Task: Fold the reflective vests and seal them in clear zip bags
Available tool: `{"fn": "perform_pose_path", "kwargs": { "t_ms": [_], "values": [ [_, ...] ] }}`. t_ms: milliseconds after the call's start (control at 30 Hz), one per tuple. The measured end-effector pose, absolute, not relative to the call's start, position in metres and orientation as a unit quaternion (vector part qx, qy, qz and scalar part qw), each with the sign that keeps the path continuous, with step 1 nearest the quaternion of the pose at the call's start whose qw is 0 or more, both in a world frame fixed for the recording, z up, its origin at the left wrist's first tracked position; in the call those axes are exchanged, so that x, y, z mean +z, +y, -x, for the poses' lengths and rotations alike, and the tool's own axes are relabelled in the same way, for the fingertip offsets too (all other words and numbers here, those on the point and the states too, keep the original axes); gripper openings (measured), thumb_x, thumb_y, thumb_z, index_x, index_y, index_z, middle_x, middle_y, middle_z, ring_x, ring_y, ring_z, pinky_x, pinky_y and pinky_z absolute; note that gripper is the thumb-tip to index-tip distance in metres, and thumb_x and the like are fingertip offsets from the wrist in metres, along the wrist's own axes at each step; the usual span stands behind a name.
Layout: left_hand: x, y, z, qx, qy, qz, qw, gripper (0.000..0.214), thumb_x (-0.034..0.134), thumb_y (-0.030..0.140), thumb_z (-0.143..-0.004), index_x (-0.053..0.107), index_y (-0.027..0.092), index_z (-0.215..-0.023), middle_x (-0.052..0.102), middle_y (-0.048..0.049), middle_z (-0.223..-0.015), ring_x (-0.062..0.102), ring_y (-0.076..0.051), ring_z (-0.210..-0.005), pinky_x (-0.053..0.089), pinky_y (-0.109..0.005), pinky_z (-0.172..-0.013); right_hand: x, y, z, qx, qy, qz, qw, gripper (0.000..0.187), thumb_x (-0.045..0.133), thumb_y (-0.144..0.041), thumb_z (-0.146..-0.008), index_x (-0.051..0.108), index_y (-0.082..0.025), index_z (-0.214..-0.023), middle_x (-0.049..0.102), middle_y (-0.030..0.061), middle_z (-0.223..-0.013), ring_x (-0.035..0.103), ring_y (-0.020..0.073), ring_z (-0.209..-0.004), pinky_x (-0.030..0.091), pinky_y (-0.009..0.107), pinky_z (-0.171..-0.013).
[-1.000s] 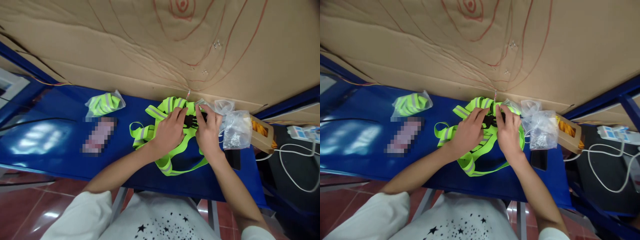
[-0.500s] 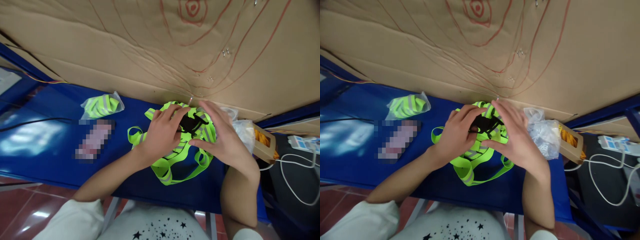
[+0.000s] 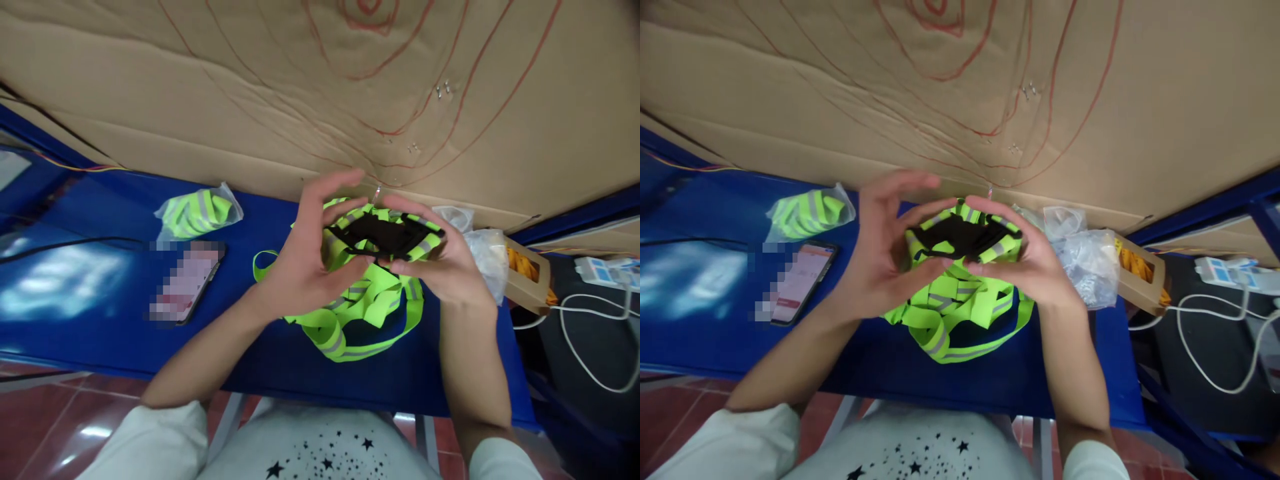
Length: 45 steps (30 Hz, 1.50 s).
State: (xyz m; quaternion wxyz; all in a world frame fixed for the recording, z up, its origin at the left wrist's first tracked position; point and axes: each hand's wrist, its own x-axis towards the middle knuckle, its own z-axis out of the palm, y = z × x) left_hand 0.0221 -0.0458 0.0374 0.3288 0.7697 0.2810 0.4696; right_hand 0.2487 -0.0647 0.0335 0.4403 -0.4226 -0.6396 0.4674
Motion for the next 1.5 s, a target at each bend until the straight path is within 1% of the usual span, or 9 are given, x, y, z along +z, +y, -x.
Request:
{"fn": "perform_pose_path", "kwargs": {
  "t_ms": [100, 167, 267, 367, 633, 767, 1000, 1333, 1500],
  "values": [
    [0.040, -0.031, -0.014, 0.413, 0.197, -0.701, 0.548, 0.092, 0.078, 0.050, -0.089, 0.023, 0.037, -0.162, 0.049, -0.0076, -0.159, 0.051, -0.030, -0.148, 0.052, -0.049, -0.116, 0.035, -0.064, -0.254, 0.551, -0.553, 0.402, 0.479, 0.084, 0.094, -0.044, -0.069, 0.061, -0.032, -0.145, 0.073, 0.0048, -0.131, 0.077, 0.0255, -0.096, 0.068, 0.043, -0.078],
    [0.040, -0.023, -0.011, 0.346, 0.180, -0.663, 0.639, 0.098, 0.082, 0.063, -0.082, 0.034, 0.032, -0.161, 0.061, -0.0101, -0.148, 0.061, -0.033, -0.138, 0.058, -0.049, -0.108, 0.036, -0.064, -0.258, 0.603, -0.526, 0.376, 0.467, 0.090, 0.095, -0.044, -0.066, 0.060, -0.032, -0.147, 0.078, 0.0030, -0.113, 0.075, 0.0207, -0.078, 0.065, 0.034, -0.063],
    [0.038, -0.017, -0.011, 0.311, 0.217, -0.659, 0.650, 0.072, 0.093, 0.055, -0.070, 0.069, 0.024, -0.131, 0.073, -0.0090, -0.127, 0.068, -0.035, -0.126, 0.061, -0.046, -0.101, 0.037, -0.064, -0.260, 0.654, -0.508, 0.352, 0.436, 0.097, 0.093, -0.048, -0.067, 0.053, -0.031, -0.154, 0.076, -0.0018, -0.082, 0.062, 0.0139, -0.050, 0.050, 0.025, -0.041],
    [0.032, -0.020, -0.017, 0.321, 0.251, -0.646, 0.645, 0.056, 0.097, 0.043, -0.065, 0.076, 0.021, -0.112, 0.076, -0.0061, -0.109, 0.074, -0.030, -0.107, 0.062, -0.041, -0.090, 0.039, -0.066, -0.257, 0.664, -0.505, 0.354, 0.424, 0.097, 0.092, -0.045, -0.070, 0.048, -0.034, -0.157, 0.075, -0.0036, -0.080, 0.051, 0.0100, -0.042, 0.040, 0.023, -0.035],
    [0.029, -0.036, -0.032, 0.195, 0.162, -0.600, 0.759, 0.025, 0.079, 0.041, -0.091, 0.075, 0.017, -0.093, 0.073, -0.0049, -0.079, 0.070, -0.017, -0.073, 0.060, -0.034, -0.076, 0.041, -0.074, -0.266, 0.596, -0.530, 0.405, 0.448, 0.096, 0.091, -0.046, -0.070, 0.047, -0.036, -0.155, 0.075, -0.0025, -0.091, 0.069, 0.0184, -0.061, 0.062, 0.039, -0.062],
    [0.020, -0.037, -0.029, 0.291, 0.129, -0.596, 0.737, 0.018, 0.078, 0.034, -0.093, 0.078, 0.019, -0.102, 0.079, -0.0062, -0.096, 0.075, -0.019, -0.085, 0.063, -0.034, -0.083, 0.042, -0.077, -0.272, 0.571, -0.545, 0.389, 0.474, 0.095, 0.093, -0.042, -0.071, 0.049, -0.041, -0.155, 0.078, -0.0011, -0.106, 0.078, 0.0235, -0.087, 0.065, 0.039, -0.079],
    [0.020, -0.038, -0.031, 0.477, 0.163, -0.523, 0.687, 0.014, 0.082, 0.035, -0.090, 0.082, 0.023, -0.097, 0.080, -0.0007, -0.096, 0.078, -0.020, -0.090, 0.065, -0.034, -0.087, 0.027, -0.069, -0.247, 0.606, -0.541, 0.353, 0.464, 0.041, 0.090, -0.035, -0.081, 0.075, -0.029, -0.119, 0.077, 0.0023, -0.119, 0.075, 0.0241, -0.110, 0.062, 0.041, -0.100],
    [0.016, -0.032, -0.034, 0.537, 0.326, -0.658, 0.417, 0.019, 0.089, 0.029, -0.078, 0.077, 0.022, -0.092, 0.080, -0.0025, -0.093, 0.075, -0.023, -0.095, 0.060, -0.041, -0.097, 0.006, -0.066, -0.229, 0.546, -0.547, 0.396, 0.496, 0.023, 0.084, -0.044, -0.087, 0.079, -0.027, -0.102, 0.078, -0.0004, -0.095, 0.073, 0.0188, -0.083, 0.062, 0.033, -0.075],
    [0.010, -0.028, -0.040, 0.443, 0.274, -0.642, 0.563, 0.035, 0.091, 0.037, -0.076, 0.075, 0.023, -0.104, 0.079, -0.0043, -0.117, 0.073, -0.026, -0.114, 0.058, -0.042, -0.105, 0.004, -0.066, -0.229, 0.461, -0.559, 0.405, 0.558, 0.014, 0.082, -0.042, -0.089, 0.082, -0.031, -0.099, 0.079, -0.0007, -0.101, 0.075, 0.0241, -0.102, 0.061, 0.043, -0.094]
  ]
}}
